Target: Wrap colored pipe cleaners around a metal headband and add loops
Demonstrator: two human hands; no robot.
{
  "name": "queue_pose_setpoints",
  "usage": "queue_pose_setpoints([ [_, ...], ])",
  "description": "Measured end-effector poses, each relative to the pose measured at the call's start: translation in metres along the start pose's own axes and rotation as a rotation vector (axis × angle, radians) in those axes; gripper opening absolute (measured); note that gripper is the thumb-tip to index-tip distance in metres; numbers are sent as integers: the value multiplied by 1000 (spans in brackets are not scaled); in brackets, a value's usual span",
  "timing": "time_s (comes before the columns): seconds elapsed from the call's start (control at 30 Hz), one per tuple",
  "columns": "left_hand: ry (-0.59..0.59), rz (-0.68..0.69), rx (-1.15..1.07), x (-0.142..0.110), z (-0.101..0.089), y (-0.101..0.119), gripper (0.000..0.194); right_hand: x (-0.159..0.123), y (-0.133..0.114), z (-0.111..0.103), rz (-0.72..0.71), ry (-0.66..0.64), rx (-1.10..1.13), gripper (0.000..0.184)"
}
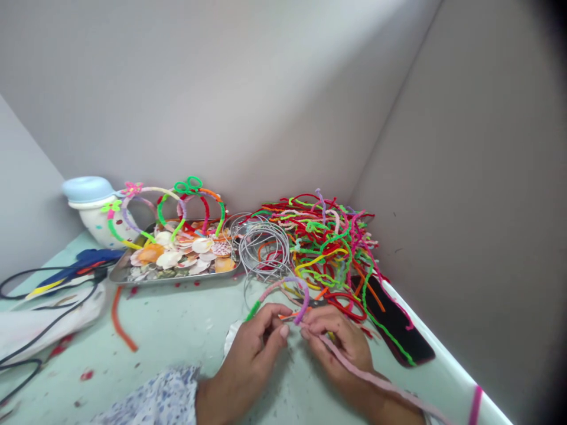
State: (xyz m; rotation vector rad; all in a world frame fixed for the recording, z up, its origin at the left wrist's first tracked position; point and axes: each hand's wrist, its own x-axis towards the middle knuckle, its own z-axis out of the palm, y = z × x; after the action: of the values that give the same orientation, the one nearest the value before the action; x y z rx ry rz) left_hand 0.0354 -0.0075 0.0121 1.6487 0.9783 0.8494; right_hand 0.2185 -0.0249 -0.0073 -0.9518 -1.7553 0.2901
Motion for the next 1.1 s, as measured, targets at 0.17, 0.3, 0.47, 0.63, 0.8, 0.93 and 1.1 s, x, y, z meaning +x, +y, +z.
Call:
queue_pose_setpoints([
  [0.17, 19, -15, 37, 0, 1, 2, 28, -1, 0, -2, -110, -69, -19, 26],
  [0.3, 14, 3, 137, 0, 1, 5, 28, 0, 1, -3, -177, -92, -71, 24],
  [0.47, -6, 27, 192, 2, 2, 7, 34, 3, 0, -4, -246, -100, -127, 21],
  [0.63, -11, 2, 175, 2, 3, 6, 34, 1, 2, -5, -279, -136, -157, 23],
  [0.8, 19, 11, 171, 3, 3, 5, 32, -3, 6, -5, -289, -163, -200, 24],
  [0.93, 35, 8, 179, 4, 3, 6, 31, -1, 6, -5, -317, -163, -198, 24],
  [1.1, 45, 11, 190, 3, 2, 7, 30, 1, 5, -6, -321, -175, -201, 23],
])
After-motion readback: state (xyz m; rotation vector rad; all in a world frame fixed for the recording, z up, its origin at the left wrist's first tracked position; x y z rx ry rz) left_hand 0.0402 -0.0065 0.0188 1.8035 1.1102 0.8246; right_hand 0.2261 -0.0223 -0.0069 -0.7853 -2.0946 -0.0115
